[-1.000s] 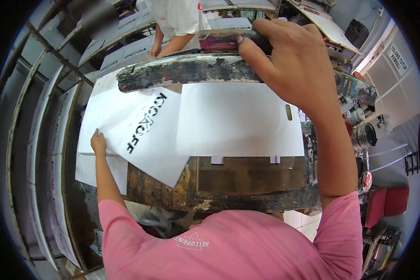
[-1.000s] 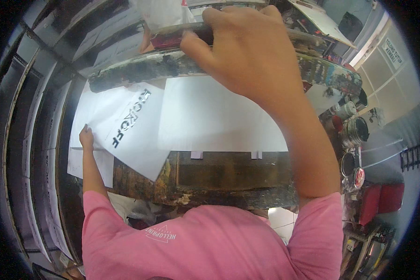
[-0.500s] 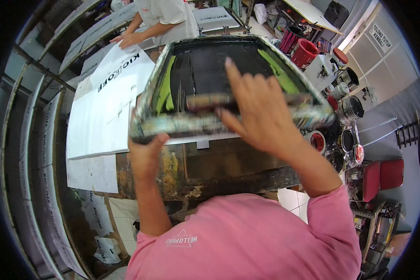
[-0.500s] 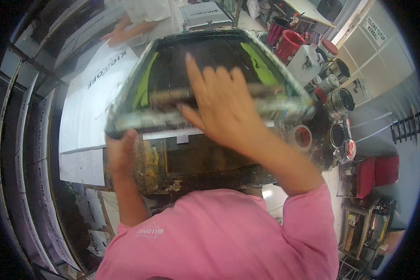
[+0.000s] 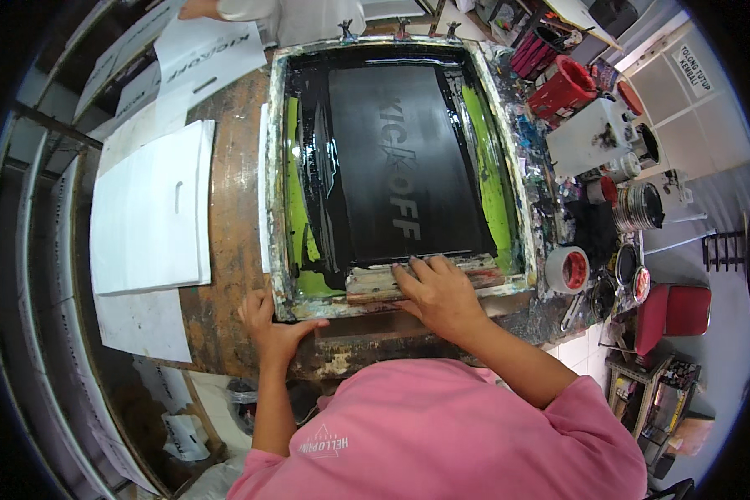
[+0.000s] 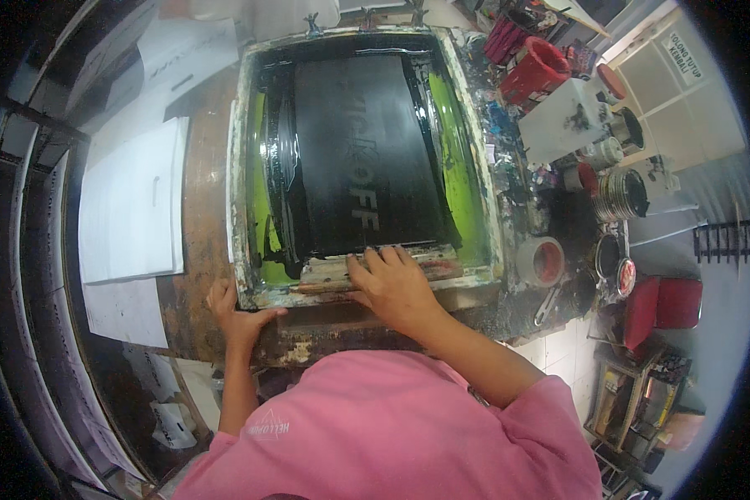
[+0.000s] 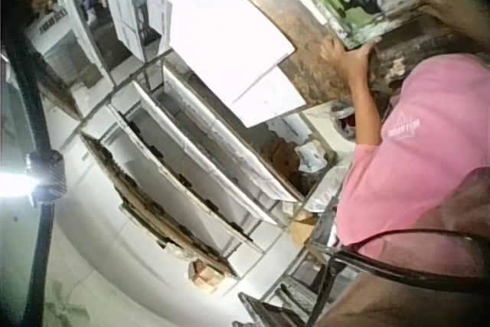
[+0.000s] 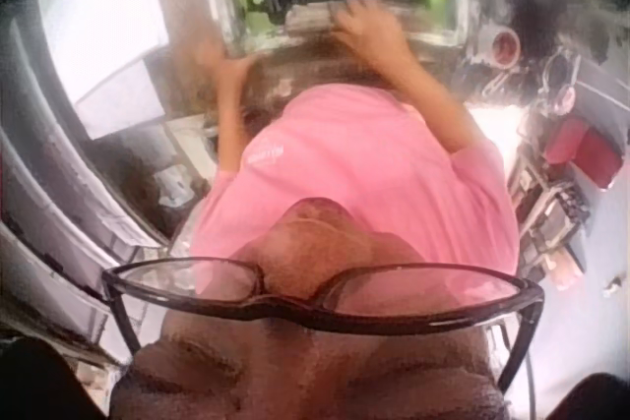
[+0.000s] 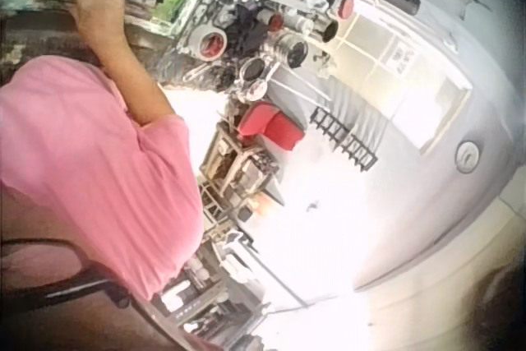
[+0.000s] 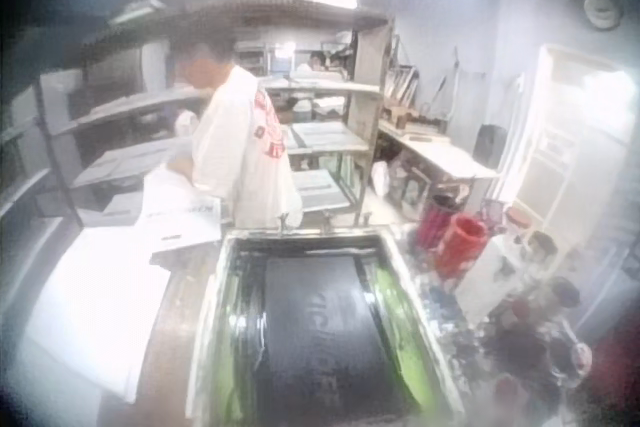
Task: The person performs screen printing on white plastic bags by placing a bag on the workstation, lowering a screen, and using a squeegee to spread black ink.
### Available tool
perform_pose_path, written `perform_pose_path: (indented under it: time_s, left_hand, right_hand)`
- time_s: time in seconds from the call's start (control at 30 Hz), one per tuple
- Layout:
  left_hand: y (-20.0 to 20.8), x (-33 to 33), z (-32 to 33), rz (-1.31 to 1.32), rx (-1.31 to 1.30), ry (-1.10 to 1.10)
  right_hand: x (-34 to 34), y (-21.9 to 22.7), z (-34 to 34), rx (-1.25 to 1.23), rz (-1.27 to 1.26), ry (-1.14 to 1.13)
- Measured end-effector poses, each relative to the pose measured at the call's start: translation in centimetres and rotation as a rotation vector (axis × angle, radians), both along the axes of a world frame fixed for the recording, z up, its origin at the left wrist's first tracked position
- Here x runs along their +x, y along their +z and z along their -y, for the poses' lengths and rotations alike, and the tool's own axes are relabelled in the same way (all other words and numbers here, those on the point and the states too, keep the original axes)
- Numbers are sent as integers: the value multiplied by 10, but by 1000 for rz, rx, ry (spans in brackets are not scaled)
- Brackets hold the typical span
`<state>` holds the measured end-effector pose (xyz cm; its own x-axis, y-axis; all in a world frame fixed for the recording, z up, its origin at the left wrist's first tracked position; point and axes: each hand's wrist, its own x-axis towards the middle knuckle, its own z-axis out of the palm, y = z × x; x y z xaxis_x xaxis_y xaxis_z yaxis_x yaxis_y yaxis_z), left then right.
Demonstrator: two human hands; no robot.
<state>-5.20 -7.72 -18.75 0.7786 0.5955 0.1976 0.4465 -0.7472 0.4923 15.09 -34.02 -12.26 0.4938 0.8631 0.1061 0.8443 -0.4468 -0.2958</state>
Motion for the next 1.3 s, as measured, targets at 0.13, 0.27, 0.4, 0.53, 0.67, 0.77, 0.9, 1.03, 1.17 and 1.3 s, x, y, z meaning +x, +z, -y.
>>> perform_pose_path:
  time_s: [0.13, 0.27, 0.4, 0.53, 0.67, 0.77, 0.9, 1.03, 1.17, 1.3]
  left_hand:
    - [0, -1, -2, -1, -7, -27]
    - [1, -2, -3, 15, 14, -38]
    - [4, -3, -1, -15, -22, -20]
    - [4, -4, 0, 72, -113, 10]
    - [3, -2, 2, 136, -119, 9]
    - [5, 0, 2, 151, -14, -9]
    - [8, 0, 2, 171, 44, -27]
    - [5, -4, 2, 149, -55, -38]
    - [5, -1, 8, 195, -383, 56]
    - [37, 13, 24, 528, -664, 71]
  right_hand:
    - [51, -19, -29, 109, 96, 36]
    - [127, -38, -80, 111, 171, 24]
    - [211, -49, -135, 167, 285, -6]
    - [280, -52, -176, 224, 368, -25]
    - [305, -33, -190, 81, 341, -16]
    - [295, 4, -182, -74, 221, -3]
    - [213, 48, -120, -162, -68, 86]
    - [93, 58, -28, -140, -89, 80]
    - [25, 58, 9, -70, -71, -70]
    - [0, 95, 14, -18, 85, -103]
